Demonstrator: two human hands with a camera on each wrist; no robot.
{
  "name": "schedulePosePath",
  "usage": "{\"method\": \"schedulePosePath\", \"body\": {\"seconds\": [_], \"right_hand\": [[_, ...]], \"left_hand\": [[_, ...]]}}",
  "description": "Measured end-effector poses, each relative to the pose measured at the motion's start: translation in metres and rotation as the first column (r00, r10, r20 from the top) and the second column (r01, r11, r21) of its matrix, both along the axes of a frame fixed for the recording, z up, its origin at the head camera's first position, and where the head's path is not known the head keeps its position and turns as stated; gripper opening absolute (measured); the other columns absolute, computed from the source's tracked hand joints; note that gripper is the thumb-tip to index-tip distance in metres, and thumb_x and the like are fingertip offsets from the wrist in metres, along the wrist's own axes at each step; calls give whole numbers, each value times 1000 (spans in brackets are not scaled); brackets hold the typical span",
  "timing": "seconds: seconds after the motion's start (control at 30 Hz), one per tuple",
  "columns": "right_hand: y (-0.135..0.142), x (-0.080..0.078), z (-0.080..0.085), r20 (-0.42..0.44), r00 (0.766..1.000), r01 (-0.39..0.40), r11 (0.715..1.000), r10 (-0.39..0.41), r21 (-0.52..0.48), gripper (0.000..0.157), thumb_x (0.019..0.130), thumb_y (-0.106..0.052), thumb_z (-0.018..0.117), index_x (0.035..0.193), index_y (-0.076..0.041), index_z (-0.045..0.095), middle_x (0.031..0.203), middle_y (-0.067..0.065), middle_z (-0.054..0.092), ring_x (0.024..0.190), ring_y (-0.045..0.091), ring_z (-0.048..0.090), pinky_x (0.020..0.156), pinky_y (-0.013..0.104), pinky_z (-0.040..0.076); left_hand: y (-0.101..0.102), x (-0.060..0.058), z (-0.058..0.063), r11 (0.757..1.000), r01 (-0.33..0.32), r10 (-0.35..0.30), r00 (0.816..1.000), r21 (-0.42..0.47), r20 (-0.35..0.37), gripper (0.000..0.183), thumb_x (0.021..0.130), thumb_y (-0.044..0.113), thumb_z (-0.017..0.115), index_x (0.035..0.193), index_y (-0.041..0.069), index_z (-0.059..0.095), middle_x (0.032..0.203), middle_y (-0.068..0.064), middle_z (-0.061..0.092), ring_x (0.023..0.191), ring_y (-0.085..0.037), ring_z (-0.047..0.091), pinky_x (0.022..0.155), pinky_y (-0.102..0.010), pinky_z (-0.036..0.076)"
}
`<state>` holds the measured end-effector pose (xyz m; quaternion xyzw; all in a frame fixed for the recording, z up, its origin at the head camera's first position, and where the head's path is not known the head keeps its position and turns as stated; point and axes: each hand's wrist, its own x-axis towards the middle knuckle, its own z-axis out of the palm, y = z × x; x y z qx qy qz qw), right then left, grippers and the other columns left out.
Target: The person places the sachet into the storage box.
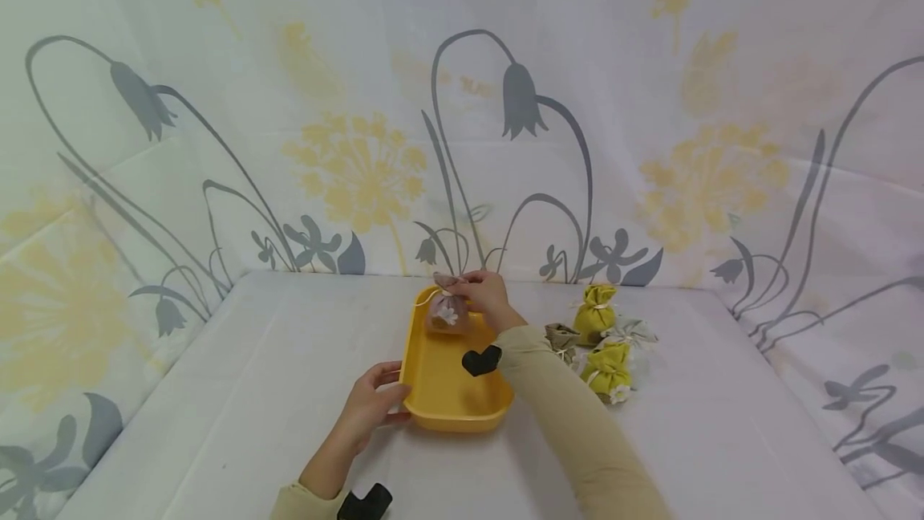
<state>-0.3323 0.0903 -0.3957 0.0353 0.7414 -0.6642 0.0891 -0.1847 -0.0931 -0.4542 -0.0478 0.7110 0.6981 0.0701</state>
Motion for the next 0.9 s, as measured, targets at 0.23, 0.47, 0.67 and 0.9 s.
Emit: {"method": "schedulePosePath", "body": {"seconds": [0.23, 0.47, 0.67, 0.9], "right_hand": [[-6, -8, -12, 2, 1000, 13, 1000, -13, -1, 29, 84, -9, 68, 109, 4, 62, 112, 18, 56, 97, 28, 60, 86, 42, 50], [-7, -8, -12, -7, 1000, 11, 1000, -11, 20, 32, 83, -8, 69, 112, 3, 62, 114, 19, 57, 99, 30, 59, 86, 40, 50], [0, -2, -5, -40, 999, 6, 998, -4, 66, 38, 82, -11, 71, 117, 0, 62, 118, 16, 58, 106, 29, 55, 92, 37, 46], [15, 10, -2, -137, 991, 8, 997, 3, 79, 40, 83, -5, 67, 122, 4, 58, 118, 18, 60, 109, 29, 54, 93, 36, 46]], "left_hand": [[1, 0, 1, 1000, -5, 5, 1000, 5, -1, 50, 84, 5, 60, 130, -7, 43, 123, -26, 46, 90, -27, 61, 68, -40, 56], [1, 1, -1, 1000, -7, 7, 1000, -2, -1, 50, 85, 5, 60, 130, -7, 42, 124, -26, 46, 91, -28, 61, 68, -40, 56], [0, 1, 0, 1000, -6, 6, 1000, 1, -13, 50, 85, 5, 60, 130, -7, 42, 123, -26, 45, 91, -28, 60, 68, -40, 56], [0, 1, -1, 1000, -2, 2, 1000, 2, -25, 50, 85, 5, 60, 130, -8, 42, 122, -26, 46, 88, -25, 61, 67, -40, 56]]}}
